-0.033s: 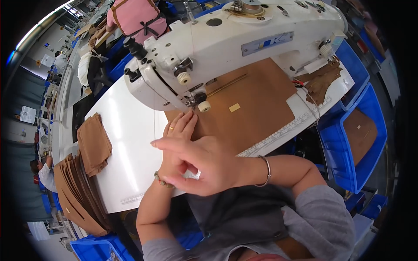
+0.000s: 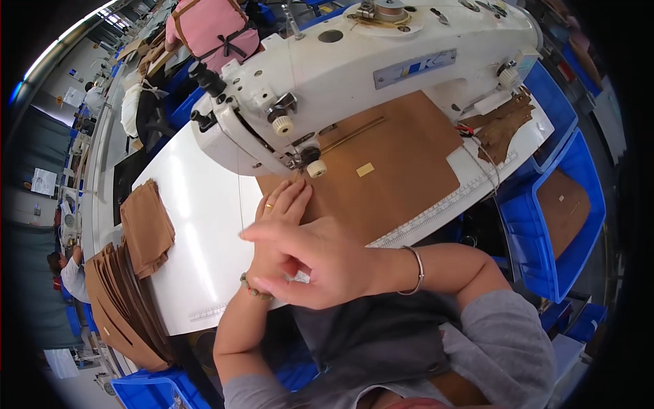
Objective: Sewing pieces of leather together and attaching a zipper using an industrial sewing machine.
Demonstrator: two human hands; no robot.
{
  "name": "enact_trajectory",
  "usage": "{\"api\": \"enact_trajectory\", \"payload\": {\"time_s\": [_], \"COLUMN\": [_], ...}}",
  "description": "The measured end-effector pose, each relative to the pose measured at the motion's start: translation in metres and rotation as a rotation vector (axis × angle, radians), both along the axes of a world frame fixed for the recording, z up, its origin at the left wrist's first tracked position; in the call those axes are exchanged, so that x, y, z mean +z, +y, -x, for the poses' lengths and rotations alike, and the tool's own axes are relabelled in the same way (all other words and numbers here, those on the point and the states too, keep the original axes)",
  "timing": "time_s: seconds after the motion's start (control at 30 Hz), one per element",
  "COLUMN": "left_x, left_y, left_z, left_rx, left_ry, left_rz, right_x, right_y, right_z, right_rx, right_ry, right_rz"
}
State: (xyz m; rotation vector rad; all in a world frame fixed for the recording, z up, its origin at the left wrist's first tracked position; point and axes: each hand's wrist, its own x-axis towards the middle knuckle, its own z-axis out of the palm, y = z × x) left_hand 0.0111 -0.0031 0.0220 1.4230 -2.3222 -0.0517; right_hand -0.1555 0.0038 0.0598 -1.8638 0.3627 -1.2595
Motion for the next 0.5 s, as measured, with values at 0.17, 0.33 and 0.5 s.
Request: {"api": "enact_trajectory", "payload": {"time_s": [0.17,0.33,0.5], "left_x": [0.013,0.007,0.014], "left_y": [0.019,0.014,0.045], "left_z": [0.015,0.027,0.024], "left_rx": [-0.159,-0.101,-0.110], "left_ry": [-0.091,-0.318,-0.314], "left_rz": [-0.130,-0.001,0.019], "right_x": [-0.006,-0.009,-0.027], "right_y": [-0.013,-0.048,-0.083], "right_z": [0.048,0.173,0.243], "right_rx": [-0.373,-0.826,-0.918], "right_ry": [0.210,0.567,0.827], "right_rz": [0.409,0.280,0.186]}}
